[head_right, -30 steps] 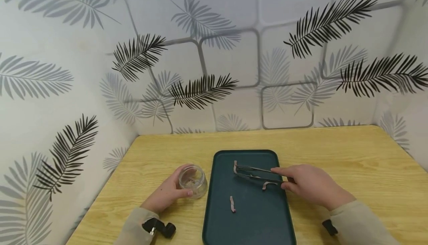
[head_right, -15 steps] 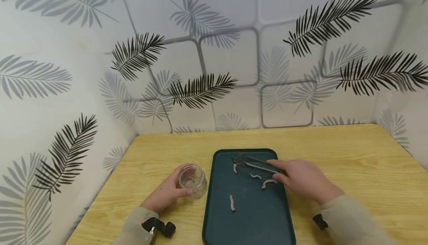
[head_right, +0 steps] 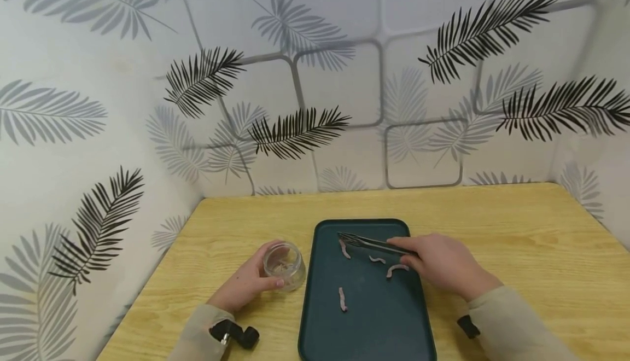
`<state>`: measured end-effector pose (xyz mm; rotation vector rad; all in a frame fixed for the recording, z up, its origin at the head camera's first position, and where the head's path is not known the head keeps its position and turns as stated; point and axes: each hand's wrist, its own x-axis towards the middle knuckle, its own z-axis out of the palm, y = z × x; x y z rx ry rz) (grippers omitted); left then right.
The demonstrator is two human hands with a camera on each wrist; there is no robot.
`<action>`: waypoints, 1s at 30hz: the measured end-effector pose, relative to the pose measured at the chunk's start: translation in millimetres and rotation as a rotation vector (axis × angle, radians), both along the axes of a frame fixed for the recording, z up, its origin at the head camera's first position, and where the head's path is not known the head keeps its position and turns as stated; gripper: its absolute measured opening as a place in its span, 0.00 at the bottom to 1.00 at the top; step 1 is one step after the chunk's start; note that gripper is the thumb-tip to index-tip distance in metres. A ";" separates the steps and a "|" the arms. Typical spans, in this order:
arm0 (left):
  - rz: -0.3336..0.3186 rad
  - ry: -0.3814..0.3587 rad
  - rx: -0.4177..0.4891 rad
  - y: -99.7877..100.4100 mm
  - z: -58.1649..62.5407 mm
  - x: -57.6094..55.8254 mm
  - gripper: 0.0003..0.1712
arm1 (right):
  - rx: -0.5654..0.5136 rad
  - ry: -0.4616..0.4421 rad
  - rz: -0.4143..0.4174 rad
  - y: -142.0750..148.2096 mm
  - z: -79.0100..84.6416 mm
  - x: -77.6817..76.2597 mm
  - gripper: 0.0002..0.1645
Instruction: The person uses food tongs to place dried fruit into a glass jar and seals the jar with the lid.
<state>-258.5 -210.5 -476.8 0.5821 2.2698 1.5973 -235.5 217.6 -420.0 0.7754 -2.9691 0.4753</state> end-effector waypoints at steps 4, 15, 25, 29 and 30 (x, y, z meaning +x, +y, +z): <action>0.004 0.005 -0.007 0.2 0.5 0.1 0.49 | -0.005 0.050 0.016 0.8 1.4 2.8 0.28; 0.001 0.005 -0.011 1.2 0.3 0.2 0.50 | -0.045 0.103 0.035 -0.1 10.6 11.6 0.29; 0.003 0.014 -0.019 1.3 0.7 -1.3 0.50 | -0.110 0.175 0.109 -25.4 27.6 21.4 0.31; 0.006 0.013 -0.015 1.3 1.1 -0.7 0.50 | -0.141 0.158 0.153 -36.8 34.4 23.3 0.30; 0.006 0.011 -0.012 1.4 1.2 -0.6 0.50 | -0.147 0.153 0.162 -39.7 35.9 23.3 0.30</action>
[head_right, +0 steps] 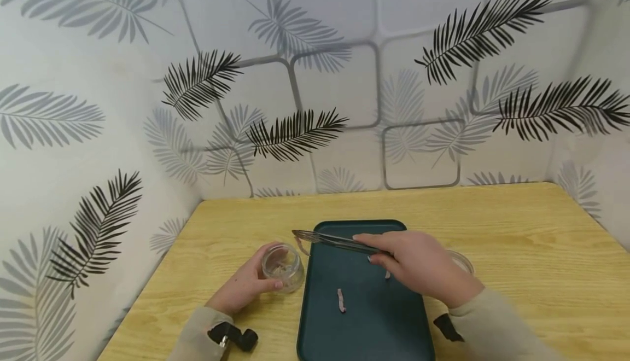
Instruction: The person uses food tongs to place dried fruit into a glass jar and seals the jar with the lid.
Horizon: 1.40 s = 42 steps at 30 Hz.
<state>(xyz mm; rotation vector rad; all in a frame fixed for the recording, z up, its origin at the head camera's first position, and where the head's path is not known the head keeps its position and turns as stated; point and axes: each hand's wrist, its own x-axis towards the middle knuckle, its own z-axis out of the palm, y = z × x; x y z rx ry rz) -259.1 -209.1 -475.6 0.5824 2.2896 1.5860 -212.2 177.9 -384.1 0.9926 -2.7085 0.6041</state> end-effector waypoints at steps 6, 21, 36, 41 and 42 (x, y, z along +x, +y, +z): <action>0.000 -0.005 0.015 -0.1 -0.7 0.7 0.48 | -0.021 0.011 0.049 -15.1 2.5 -3.7 0.30; 0.031 -0.004 -0.038 0.8 -0.5 0.8 0.50 | -0.029 0.005 0.098 -26.7 -8.1 -9.0 0.31; 0.010 -0.006 -0.001 0.2 -3.1 0.5 0.47 | -0.039 -0.111 0.101 -8.8 -10.8 -6.6 0.31; 0.010 -0.008 0.002 0.4 -1.1 0.9 0.48 | -0.018 -0.178 0.085 7.0 -14.2 -5.4 0.33; 0.009 -0.009 0.004 0.3 -0.5 1.1 0.48 | -0.013 -0.183 0.081 10.3 -15.4 -5.1 0.33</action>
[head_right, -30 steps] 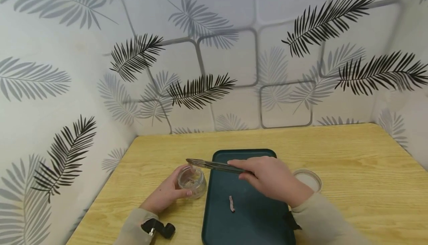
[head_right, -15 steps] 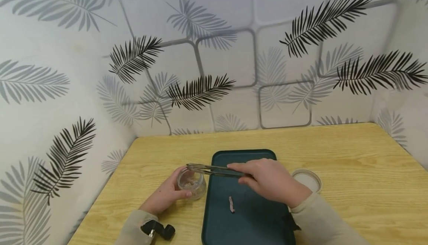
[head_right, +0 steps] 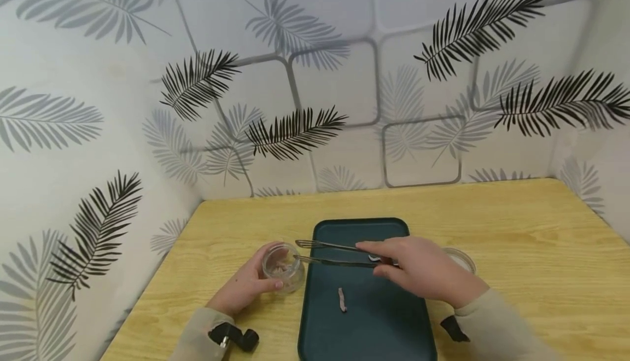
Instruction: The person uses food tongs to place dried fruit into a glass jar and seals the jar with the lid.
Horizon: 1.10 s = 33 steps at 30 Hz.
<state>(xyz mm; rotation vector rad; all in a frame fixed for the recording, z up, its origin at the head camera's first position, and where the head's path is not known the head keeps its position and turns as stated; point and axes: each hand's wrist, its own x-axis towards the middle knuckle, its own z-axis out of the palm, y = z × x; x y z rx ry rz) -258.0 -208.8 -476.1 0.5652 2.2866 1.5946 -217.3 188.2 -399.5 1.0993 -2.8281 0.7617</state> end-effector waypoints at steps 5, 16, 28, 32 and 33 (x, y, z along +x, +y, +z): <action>-0.002 -0.009 0.014 0.0 0.0 1.4 0.47 | -0.008 -0.007 0.010 18.2 -5.6 2.6 0.32; 0.003 0.000 -0.012 -1.5 1.8 1.3 0.51 | 0.053 -0.092 0.055 50.1 -18.6 7.8 0.33; -0.004 -0.005 -0.008 -1.2 1.1 1.2 0.51 | 0.086 -0.093 0.059 57.1 -24.8 15.0 0.34; -0.002 -0.001 -0.011 -1.2 1.2 1.2 0.51 | 0.088 -0.127 0.063 57.3 -21.8 18.1 0.34; -0.001 0.001 -0.012 -1.1 1.3 1.4 0.51 | 0.086 -0.132 0.067 57.1 -21.1 18.6 0.33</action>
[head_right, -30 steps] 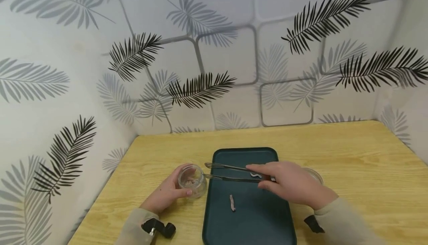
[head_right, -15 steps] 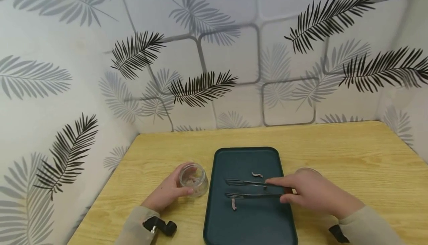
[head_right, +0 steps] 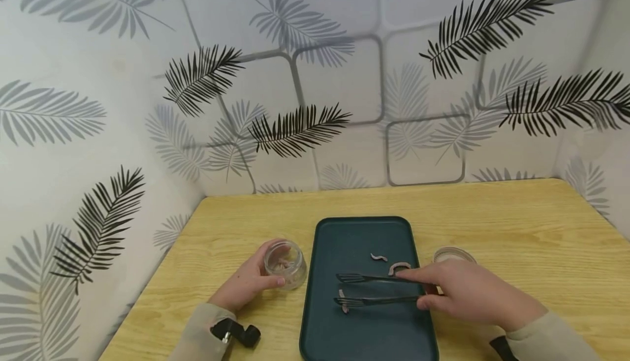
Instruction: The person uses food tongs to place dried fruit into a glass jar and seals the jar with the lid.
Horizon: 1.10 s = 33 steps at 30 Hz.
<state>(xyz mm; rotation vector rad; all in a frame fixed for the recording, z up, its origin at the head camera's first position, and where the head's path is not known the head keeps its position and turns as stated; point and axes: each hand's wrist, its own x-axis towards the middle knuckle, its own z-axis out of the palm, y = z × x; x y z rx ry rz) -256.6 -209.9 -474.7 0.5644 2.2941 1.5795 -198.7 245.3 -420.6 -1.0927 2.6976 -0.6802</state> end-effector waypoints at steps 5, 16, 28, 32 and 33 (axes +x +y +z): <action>0.001 0.003 0.002 0.3 -0.3 0.5 0.51 | -0.009 -0.026 0.006 0.3 3.7 2.2 0.33; 0.004 -0.008 0.008 0.5 0.0 1.1 0.51 | 0.023 -0.018 0.027 -2.7 5.8 4.7 0.32; 0.013 -0.001 -0.005 0.2 -0.2 -0.3 0.51 | 0.036 0.071 0.021 -5.5 2.9 3.3 0.30; 0.018 0.001 -0.009 0.3 -0.4 -0.8 0.51 | 0.027 0.102 0.026 -7.4 2.6 3.1 0.29; 0.018 0.002 -0.011 0.4 -0.6 -1.0 0.51 | 0.027 0.110 0.025 -7.8 2.7 3.3 0.29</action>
